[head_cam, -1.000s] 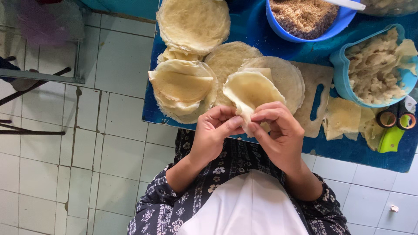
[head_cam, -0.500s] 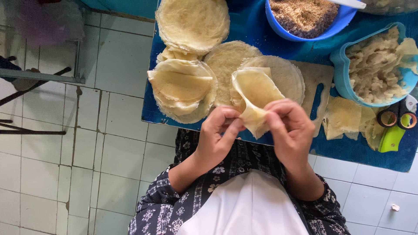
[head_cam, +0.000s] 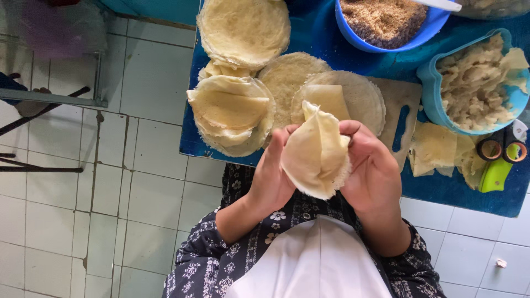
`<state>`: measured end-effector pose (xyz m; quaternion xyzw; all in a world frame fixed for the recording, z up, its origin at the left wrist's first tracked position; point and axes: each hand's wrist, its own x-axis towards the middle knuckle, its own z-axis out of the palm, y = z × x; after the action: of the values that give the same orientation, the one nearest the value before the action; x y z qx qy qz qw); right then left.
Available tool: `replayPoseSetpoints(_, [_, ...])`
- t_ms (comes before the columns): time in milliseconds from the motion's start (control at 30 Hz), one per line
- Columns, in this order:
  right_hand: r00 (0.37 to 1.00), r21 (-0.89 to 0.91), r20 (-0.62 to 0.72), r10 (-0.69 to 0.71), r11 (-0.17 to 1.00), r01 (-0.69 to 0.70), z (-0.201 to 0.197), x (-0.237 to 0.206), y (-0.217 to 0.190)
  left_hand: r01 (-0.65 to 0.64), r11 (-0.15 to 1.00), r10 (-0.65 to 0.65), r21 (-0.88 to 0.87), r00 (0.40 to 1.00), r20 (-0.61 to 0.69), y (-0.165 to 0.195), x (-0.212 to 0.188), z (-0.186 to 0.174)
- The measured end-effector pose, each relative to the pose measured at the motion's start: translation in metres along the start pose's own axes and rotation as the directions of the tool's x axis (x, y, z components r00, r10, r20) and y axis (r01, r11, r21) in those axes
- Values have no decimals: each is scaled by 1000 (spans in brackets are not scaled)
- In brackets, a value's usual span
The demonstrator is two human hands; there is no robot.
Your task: The person folds round thin crackers in half by hand, pressing the edges, and stacks the folded crackers on the table. They pick up each cracker one at a time from a pile, fold it, and place it with the finished stack.
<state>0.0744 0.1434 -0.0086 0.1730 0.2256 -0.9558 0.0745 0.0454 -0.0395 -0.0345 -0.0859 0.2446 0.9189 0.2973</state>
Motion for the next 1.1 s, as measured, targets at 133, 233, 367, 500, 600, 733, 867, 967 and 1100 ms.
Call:
replayPoseSetpoints(133, [997,-286,52,-52,956,65,-8,-5,11,-199,893,173,404,980,101,0,-5,6])
replayPoseSetpoints(233, [999,-168,51,8,986,0,-17,0,7,-140,973,126,185,988,86,7,-6,-8])
replayPoseSetpoints(367, [1000,-2,-2,-21,1000,21,-20,-2,-6,8,980,4,-198,998,58,32,-10,-45])
replayPoseSetpoints(500, [974,91,-156,-162,980,178,-14,-3,-18,-255,960,199,-113,911,-361,53,-17,-65])
replayPoseSetpoints(600, [953,87,-58,-296,950,300,-8,-2,-32,-398,917,394,4,906,-156,86,-39,-69])
replayPoseSetpoints(733, [901,-153,136,-412,890,430,8,4,-41,-629,709,702,317,671,-239,131,-72,-68])
replayPoseSetpoints(867, [901,-571,321,-291,699,429,40,19,-2,-620,495,842,610,515,-160,144,-93,-56])
replayPoseSetpoints(967, [891,-676,454,10,655,337,76,39,27,-638,471,845,609,525,-103,143,-97,-39])
replayPoseSetpoints(1100, [856,-852,516,-24,86,516,107,83,51,-647,533,800,545,595,-75,142,-87,-15])
